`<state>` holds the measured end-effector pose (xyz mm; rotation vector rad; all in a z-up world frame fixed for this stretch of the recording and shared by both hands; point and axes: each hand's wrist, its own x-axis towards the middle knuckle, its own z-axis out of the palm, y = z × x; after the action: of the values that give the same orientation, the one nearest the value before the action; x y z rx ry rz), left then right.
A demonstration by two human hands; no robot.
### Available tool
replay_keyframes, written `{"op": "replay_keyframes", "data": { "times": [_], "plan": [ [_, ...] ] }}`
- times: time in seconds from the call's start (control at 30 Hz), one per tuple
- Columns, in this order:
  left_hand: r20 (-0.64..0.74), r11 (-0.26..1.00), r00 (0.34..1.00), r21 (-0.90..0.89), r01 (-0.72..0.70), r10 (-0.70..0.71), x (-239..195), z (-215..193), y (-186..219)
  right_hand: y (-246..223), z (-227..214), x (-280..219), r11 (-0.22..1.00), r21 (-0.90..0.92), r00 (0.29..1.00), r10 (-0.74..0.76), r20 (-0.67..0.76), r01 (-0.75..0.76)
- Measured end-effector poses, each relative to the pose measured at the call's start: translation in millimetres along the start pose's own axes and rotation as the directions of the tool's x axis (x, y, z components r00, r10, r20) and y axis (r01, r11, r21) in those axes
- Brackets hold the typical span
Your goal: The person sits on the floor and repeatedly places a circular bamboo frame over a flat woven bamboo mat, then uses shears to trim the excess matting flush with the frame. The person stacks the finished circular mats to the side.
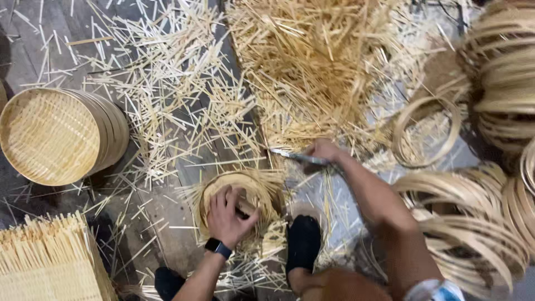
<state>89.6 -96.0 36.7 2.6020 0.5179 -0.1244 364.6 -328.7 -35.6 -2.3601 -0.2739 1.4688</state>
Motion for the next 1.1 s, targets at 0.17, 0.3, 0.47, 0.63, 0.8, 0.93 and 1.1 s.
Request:
{"op": "replay_keyframes", "data": {
  "times": [0.17,0.3,0.47,0.63,0.8,0.93,1.1],
  "plan": [
    [0.086,0.995,0.992,0.039,0.087,-0.09,3.6,0.1,1.1,-11.3,-89.9,103.2,0.798,0.6,0.996,0.084,-0.01,-0.061],
    [0.067,0.995,0.993,0.042,0.096,-0.098,7.4,-2.1,3.6,11.8,-145.0,150.5,0.813,0.583,1.0,-0.018,-0.003,0.017],
    [0.028,0.993,0.993,0.014,0.114,-0.114,2.4,2.7,2.5,63.5,-205.5,144.1,0.754,0.653,0.93,0.183,-0.318,0.076],
    [-0.09,0.978,0.982,-0.138,0.155,-0.169,-16.0,11.4,-2.9,75.2,-221.4,108.6,0.823,0.566,0.81,0.301,-0.503,0.045],
    [-0.115,0.921,0.914,-0.084,0.381,-0.389,-45.2,14.7,9.9,64.2,-152.2,38.2,0.72,0.687,0.843,0.428,-0.326,-0.1],
    [-0.18,0.907,0.901,-0.233,0.352,-0.395,-52.0,26.8,14.3,79.7,-52.0,-45.2,0.807,0.583,0.932,0.276,-0.237,-0.091],
    [-0.038,0.967,0.968,-0.079,0.243,-0.247,-33.7,28.6,-7.6,106.5,43.8,-139.6,0.997,-0.055,0.896,0.03,-0.443,-0.06]
  ]
}}
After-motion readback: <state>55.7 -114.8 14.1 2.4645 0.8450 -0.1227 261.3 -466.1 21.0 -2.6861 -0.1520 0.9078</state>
